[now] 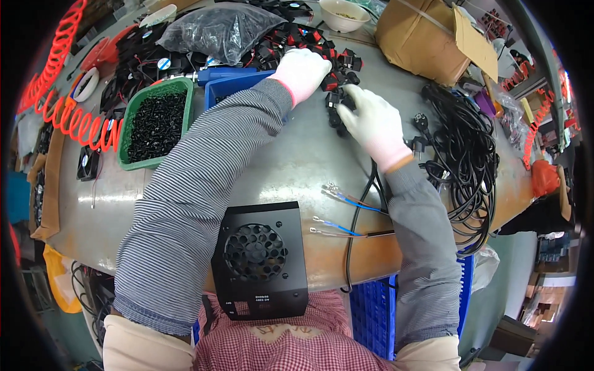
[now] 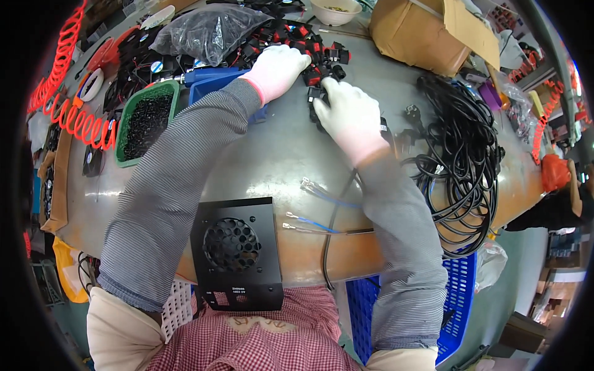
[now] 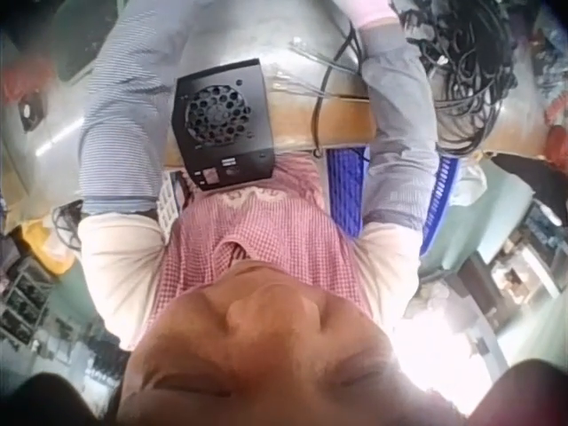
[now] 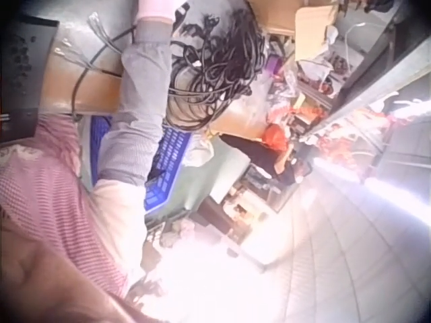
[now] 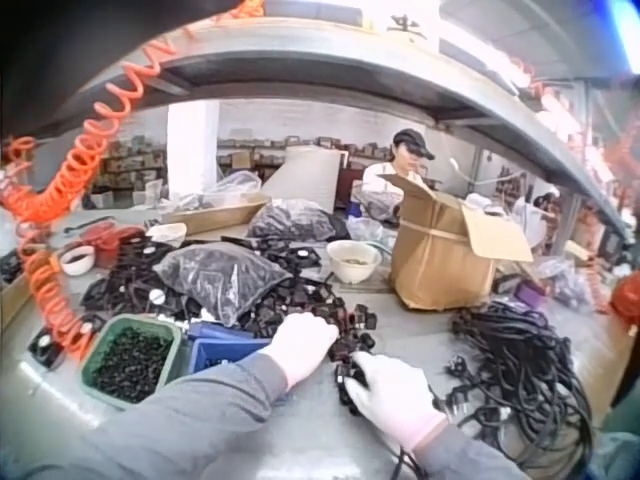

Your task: The person assembles a cooling fan, a power switch, and a power cable into an electronics housing unit, securing the components with screws using an electric screwdriver.

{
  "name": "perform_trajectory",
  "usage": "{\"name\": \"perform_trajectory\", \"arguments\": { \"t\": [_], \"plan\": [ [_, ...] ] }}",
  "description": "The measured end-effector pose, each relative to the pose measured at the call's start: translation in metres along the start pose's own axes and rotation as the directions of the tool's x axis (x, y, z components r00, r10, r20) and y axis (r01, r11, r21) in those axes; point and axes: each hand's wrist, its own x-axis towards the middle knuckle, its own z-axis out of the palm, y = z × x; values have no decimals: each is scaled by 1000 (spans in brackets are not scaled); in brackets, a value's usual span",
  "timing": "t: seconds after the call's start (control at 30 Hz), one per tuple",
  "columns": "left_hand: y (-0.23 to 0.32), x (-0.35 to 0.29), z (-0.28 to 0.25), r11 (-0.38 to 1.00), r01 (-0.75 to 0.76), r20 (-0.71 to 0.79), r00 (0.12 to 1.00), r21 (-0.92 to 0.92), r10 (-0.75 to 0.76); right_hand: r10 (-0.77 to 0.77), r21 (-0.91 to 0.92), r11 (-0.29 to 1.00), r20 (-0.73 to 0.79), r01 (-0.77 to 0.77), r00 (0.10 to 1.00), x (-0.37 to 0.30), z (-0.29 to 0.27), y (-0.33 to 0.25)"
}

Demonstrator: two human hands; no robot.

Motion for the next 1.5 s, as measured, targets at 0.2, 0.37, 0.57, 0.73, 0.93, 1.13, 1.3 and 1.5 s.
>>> {"name": "perform_trajectory", "arguments": {
  "t": [0.2,0.37,0.57,0.73,0.93,1.13,1.3,1.5],
  "plan": [
    [2,-25,-39,985,95,-210,970,-147,-125,108,-272,960,142,-66,984,19,17,-15],
    [7,-113,-120,290,174,96,960,-941,-264,89,-119,989,21,-85,996,-10,9,-13],
    [33,-245,-142,-657,199,472,840,-727,-268,3,-197,980,221,42,975,-30,2,-23],
    [72,-308,-165,-407,352,519,733,-843,-439,-3,432,902,25,-8,1000,-62,-23,-46],
    [106,-364,-171,-226,422,474,701,-878,-533,431,722,-607,651,-333,625,-194,-81,-151],
    [129,-389,-169,126,451,271,712,-884,-647,299,705,-456,696,-544,652,-291,-79,-154],
    [150,-400,-169,339,385,83,756,-858,-649,230,710,-96,697,-697,679,-317,-51,-149],
    [168,-402,-169,423,426,94,785,-800,-612,-47,555,-23,830,-832,555,-283,-38,-166]
  ]
}}
